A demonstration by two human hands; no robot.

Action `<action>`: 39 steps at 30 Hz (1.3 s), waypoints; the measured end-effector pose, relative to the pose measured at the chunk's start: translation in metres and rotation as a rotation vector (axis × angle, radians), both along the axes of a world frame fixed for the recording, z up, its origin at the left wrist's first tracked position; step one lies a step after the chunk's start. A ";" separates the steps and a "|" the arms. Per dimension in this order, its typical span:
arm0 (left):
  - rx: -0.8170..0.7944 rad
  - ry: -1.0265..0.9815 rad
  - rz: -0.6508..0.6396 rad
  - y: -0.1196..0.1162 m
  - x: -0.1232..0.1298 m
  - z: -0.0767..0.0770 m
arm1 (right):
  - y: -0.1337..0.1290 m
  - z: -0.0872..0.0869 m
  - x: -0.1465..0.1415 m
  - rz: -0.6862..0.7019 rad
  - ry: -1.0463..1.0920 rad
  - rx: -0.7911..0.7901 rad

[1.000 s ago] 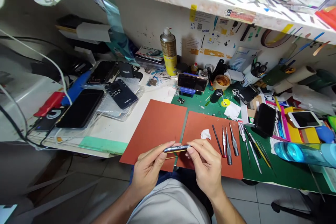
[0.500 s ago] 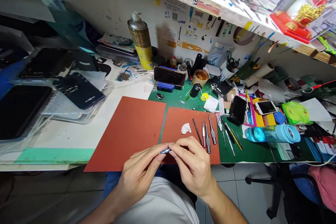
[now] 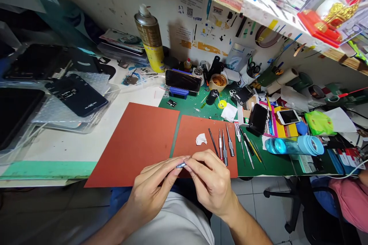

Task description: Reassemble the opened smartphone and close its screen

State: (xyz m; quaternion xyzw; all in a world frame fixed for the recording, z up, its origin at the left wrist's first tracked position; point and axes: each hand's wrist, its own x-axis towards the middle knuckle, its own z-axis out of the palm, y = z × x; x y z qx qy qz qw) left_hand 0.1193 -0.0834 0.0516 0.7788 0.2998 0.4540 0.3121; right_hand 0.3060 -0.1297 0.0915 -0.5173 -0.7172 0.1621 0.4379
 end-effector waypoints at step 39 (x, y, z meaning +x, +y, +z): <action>-1.113 -1.454 0.018 0.018 -0.013 0.011 | -0.038 -0.058 -0.066 -0.208 0.960 -0.568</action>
